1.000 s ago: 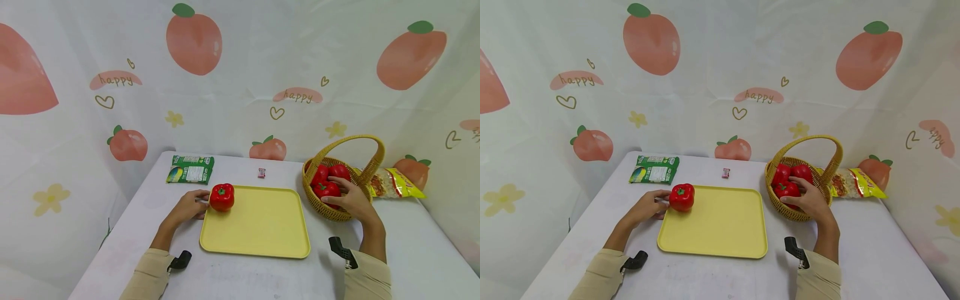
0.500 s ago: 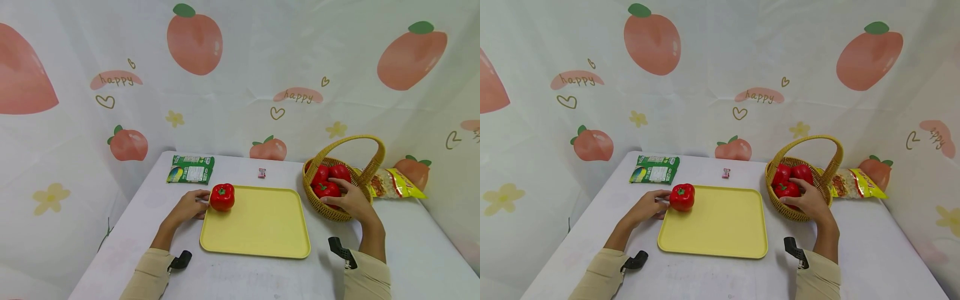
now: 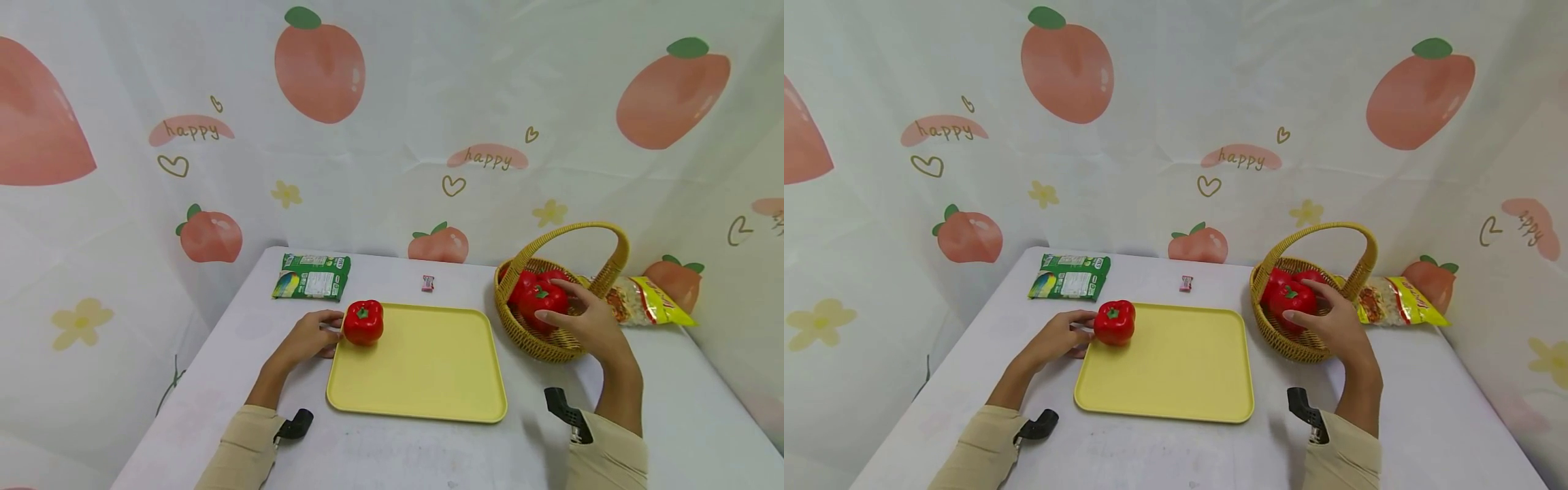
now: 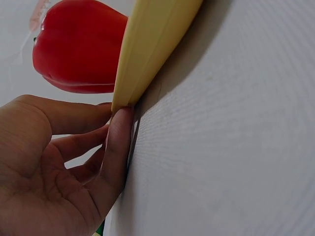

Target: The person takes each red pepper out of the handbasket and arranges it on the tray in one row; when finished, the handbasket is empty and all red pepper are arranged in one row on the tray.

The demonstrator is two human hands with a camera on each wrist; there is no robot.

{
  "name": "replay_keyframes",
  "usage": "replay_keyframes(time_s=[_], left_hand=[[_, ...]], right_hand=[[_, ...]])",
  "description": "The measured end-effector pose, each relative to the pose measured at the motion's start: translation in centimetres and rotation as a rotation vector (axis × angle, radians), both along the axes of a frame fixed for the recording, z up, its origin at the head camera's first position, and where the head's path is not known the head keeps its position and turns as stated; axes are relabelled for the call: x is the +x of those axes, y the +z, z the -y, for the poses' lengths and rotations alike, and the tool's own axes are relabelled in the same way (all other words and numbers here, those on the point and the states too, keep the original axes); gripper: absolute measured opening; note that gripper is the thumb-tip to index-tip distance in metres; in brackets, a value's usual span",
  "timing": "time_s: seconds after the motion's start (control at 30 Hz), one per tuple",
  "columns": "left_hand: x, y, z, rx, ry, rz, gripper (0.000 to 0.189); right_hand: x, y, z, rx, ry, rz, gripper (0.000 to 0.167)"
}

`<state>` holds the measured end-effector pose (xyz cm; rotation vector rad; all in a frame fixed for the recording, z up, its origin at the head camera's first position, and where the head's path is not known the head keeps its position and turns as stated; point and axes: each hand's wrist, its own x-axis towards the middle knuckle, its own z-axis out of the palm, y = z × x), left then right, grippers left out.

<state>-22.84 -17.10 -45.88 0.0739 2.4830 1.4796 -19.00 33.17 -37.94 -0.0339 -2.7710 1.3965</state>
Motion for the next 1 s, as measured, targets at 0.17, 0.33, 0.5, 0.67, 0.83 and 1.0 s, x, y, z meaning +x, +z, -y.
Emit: replay_keyframes(time_s=[0.17,0.33,0.5,0.67,0.83,1.0], left_hand=[[0.0,0.1,0.0,-0.003,0.002,0.001,0.055],[0.1,0.1,0.0,-0.003,0.003,0.0,0.055],[0.1,0.0,0.1,-0.001,0.005,0.003,0.055],[0.0,-0.1,0.1,0.001,0.004,0.009,0.054],[0.0,-0.1,0.1,-0.003,0.002,0.011,0.055],[0.0,-0.1,0.0,-0.004,0.002,0.005,0.055]], right_hand=[[0.9,1.3,0.1,-0.015,0.006,-0.086,0.075],[1.6,2.3,0.5,-0.058,0.05,-0.19,0.071],[1.8,2.7,1.5,-0.085,0.082,-0.235,0.069],[1.3,2.9,3.1,-0.116,0.148,-0.257,0.067],[0.5,2.7,5.0,-0.13,0.213,-0.246,0.066],[-0.4,2.0,6.7,-0.148,0.259,-0.206,0.068]])
